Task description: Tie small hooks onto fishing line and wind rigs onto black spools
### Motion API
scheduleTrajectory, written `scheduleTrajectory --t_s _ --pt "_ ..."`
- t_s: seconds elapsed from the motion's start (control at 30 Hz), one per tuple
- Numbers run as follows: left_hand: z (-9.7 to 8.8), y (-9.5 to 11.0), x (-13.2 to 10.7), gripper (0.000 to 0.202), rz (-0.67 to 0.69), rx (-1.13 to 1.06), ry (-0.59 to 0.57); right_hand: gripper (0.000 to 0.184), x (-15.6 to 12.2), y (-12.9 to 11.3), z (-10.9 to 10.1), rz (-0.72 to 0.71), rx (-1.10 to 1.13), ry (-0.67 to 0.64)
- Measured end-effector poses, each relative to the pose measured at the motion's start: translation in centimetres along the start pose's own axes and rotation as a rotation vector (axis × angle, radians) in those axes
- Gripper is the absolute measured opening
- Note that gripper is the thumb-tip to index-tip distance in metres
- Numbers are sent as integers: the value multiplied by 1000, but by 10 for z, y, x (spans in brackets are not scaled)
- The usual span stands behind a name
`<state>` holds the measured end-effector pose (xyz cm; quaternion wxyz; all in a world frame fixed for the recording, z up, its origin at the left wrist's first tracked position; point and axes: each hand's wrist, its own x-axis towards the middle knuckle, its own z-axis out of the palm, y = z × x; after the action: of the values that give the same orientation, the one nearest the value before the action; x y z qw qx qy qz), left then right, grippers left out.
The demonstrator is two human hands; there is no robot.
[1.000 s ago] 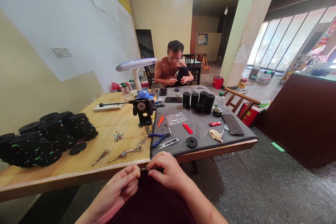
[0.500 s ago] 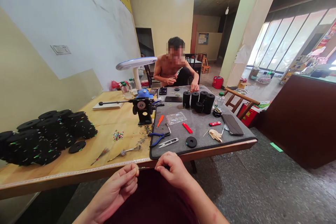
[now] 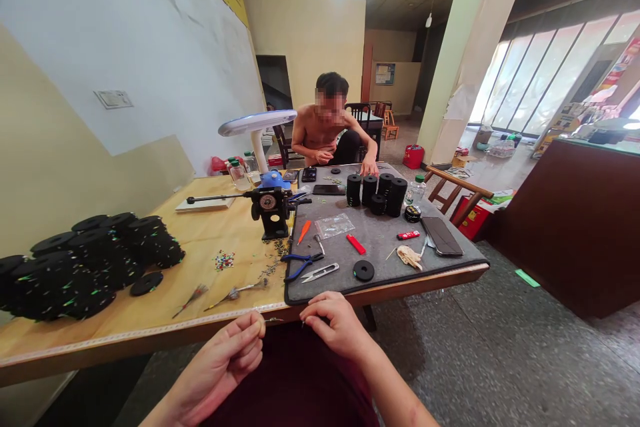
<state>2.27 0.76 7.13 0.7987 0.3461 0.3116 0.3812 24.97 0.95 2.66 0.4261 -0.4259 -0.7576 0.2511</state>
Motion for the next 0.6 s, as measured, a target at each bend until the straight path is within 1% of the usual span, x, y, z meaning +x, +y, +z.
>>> scheduleTrajectory --t_s 0.1,0.17,0.3,0.43,0.6 --pt "2 0 0 21 -17 1 -7 19 4 -10 -1 -24 -12 -12" --pt "4 1 0 22 -23 4 -13 20 9 -19 1 -43 18 -9" --pt "6 1 0 25 -29 19 -17 15 17 -33 10 -65 97 0" --pt "5 1 -1 25 -30 27 -8 12 20 -36 17 -70 113 -6" --pt "4 -1 0 25 -29 12 -4 14 19 -34 18 -74 125 -2"
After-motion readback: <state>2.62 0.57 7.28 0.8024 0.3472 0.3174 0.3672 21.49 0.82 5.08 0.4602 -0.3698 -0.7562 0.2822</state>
